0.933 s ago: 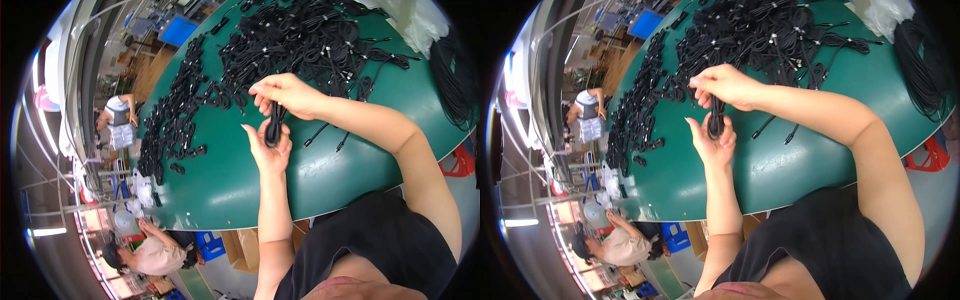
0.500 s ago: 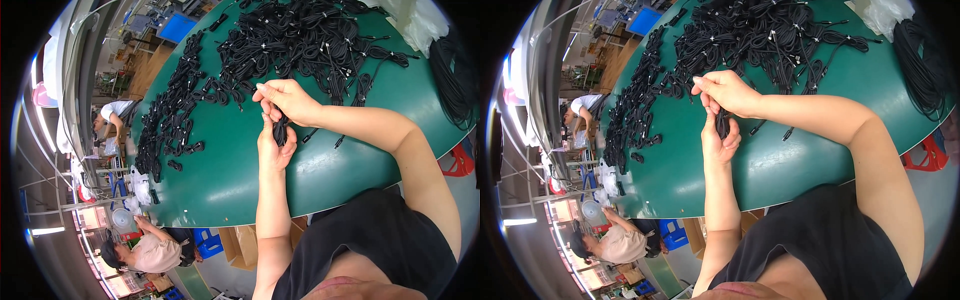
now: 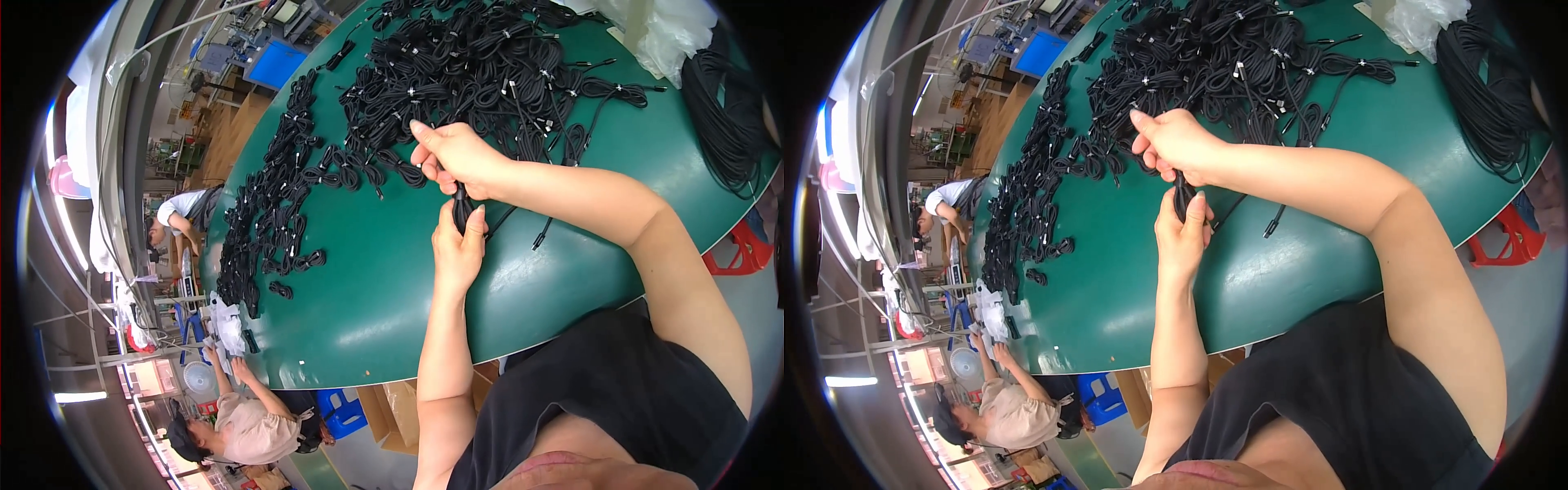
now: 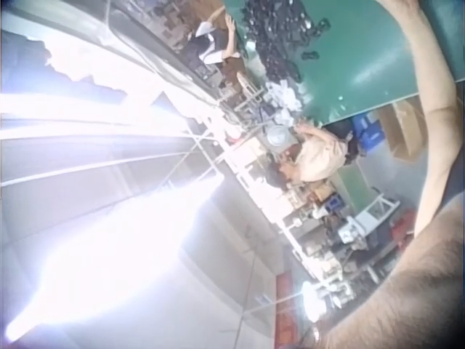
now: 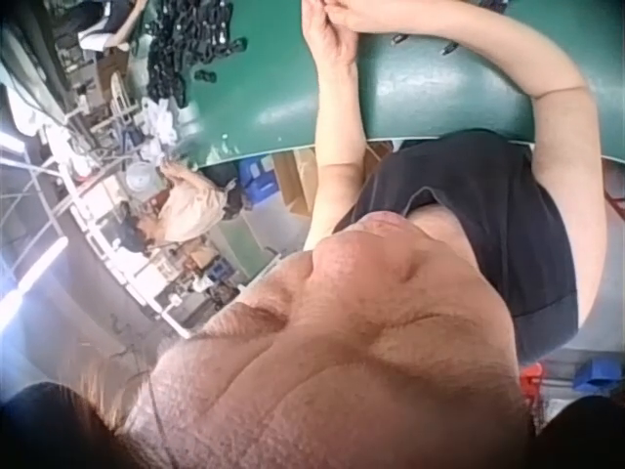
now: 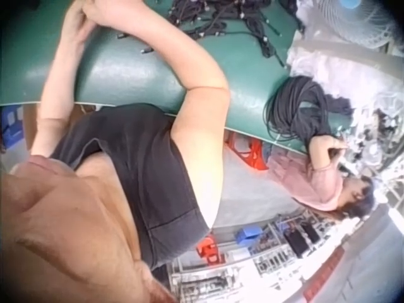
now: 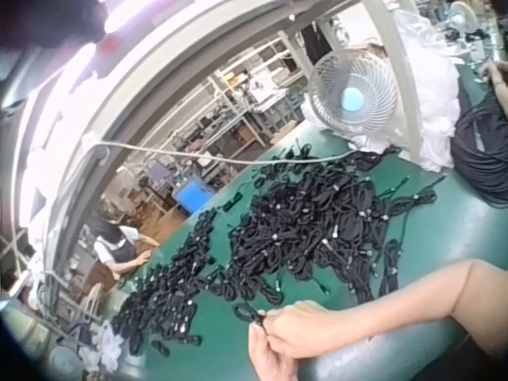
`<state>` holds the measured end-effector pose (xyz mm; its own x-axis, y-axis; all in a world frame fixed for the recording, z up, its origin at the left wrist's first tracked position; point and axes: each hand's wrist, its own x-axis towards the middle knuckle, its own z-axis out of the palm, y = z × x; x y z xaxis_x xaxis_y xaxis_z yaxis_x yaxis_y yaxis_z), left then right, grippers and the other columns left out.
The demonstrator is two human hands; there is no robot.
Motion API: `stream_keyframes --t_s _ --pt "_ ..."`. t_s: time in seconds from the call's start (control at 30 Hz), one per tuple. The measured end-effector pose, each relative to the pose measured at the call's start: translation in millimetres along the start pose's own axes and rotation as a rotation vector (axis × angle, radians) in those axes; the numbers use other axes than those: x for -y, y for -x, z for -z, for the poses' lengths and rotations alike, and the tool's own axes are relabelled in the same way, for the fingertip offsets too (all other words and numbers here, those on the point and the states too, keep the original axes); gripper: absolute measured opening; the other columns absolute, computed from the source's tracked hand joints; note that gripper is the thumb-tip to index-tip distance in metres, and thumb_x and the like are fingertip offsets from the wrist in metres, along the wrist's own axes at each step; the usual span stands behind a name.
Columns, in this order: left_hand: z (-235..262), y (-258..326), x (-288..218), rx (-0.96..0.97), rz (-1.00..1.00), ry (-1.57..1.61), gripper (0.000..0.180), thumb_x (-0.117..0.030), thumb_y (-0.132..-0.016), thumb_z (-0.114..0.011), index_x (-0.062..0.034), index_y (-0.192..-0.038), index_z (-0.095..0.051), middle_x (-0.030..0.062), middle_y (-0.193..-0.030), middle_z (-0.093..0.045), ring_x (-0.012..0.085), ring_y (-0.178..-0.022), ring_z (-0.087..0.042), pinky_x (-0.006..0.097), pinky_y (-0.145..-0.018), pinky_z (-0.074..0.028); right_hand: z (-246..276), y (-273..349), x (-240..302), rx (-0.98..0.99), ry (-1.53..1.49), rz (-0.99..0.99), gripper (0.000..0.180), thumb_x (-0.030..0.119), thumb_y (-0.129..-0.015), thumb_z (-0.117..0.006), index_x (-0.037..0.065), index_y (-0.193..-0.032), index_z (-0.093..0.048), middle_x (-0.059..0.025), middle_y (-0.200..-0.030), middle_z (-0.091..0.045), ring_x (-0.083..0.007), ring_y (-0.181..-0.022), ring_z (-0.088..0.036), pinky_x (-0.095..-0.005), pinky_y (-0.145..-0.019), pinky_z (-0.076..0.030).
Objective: Bundling black USB cables into uniform loops and securing them with plastic ties at a factory workbench.
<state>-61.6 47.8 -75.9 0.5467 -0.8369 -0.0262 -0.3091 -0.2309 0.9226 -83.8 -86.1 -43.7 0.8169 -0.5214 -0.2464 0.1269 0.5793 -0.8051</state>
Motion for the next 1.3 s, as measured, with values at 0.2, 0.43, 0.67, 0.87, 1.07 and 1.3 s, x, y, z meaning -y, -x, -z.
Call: stream_keyframes --t_s 0.2,0.43,0.67,0.87,1.07,1.3 --pt "-1 -2 17 -0.086 -0.129 -0.149 0.019 -0.022 -0.090 -0.051 -0.0037 -0.086 -0.048 -0.0005 -0.061 -0.050 0.0073 -0.048 -0.045 0.021 -0.043 -0.035 -6 2 -4 0.049 0.201 0.054 0.048 0.042 -0.092 -0.042 -0.002 -0.077 -0.053 -0.0037 -0.055 -0.050 -0.0092 -0.038 -0.040 -0.0236 -0.037 -0.035" --pt "30 -12 14 -0.245 0.110 0.518 0.017 -0.019 -0.088 -0.056 -0.0028 -0.090 -0.051 0.0028 -0.065 -0.049 0.0061 -0.042 -0.038 0.021 -0.035 -0.029 18 -11 23 -0.136 1.348 0.748 0.028 0.026 -0.085 -0.053 -0.001 -0.086 -0.060 -0.0139 -0.082 -0.058 -0.0258 -0.076 -0.059 -0.0362 -0.067 -0.048" --pt "97 -21 41 -0.706 -0.115 1.262 0.051 -0.035 -0.088 -0.052 0.0057 -0.116 -0.042 0.0245 -0.107 -0.056 0.0209 -0.083 -0.059 0.031 -0.070 -0.049 62 -26 44 -0.185 2.128 0.414 0.023 0.013 -0.069 -0.060 0.005 -0.090 -0.066 -0.0107 -0.099 -0.059 -0.0249 -0.098 -0.050 -0.0368 -0.082 -0.040" --pt "54 -16 28 -0.296 -0.126 0.757 0.037 -0.012 -0.087 -0.055 0.0030 -0.119 -0.045 0.0152 -0.098 -0.060 0.0185 -0.075 -0.059 0.027 -0.066 -0.048 56 -17 52 -0.171 1.757 0.930 0.017 0.007 -0.067 -0.060 -0.001 -0.082 -0.061 -0.0169 -0.085 -0.057 -0.0328 -0.080 -0.059 -0.0401 -0.068 -0.050" --pt "22 -8 10 -0.205 -0.387 0.256 0.071 -0.009 -0.079 -0.066 -0.0023 -0.137 -0.025 0.0087 -0.129 -0.037 0.0133 -0.089 -0.050 0.024 -0.070 -0.045 11 32 54 0.251 1.275 1.082 0.031 0.022 -0.075 -0.063 0.000 -0.096 -0.058 -0.0151 -0.090 -0.053 -0.0309 -0.079 -0.058 -0.0384 -0.069 -0.050" --pt "29 -2 19 -0.237 -0.394 0.340 0.030 -0.016 -0.089 -0.056 0.0014 -0.112 -0.048 0.0040 -0.097 -0.055 0.0114 -0.080 -0.052 0.024 -0.069 -0.043 -13 50 38 0.484 1.022 0.697 0.042 0.029 -0.077 -0.064 0.000 -0.106 -0.056 -0.0157 -0.091 -0.054 -0.0295 -0.079 -0.058 -0.0360 -0.070 -0.048"
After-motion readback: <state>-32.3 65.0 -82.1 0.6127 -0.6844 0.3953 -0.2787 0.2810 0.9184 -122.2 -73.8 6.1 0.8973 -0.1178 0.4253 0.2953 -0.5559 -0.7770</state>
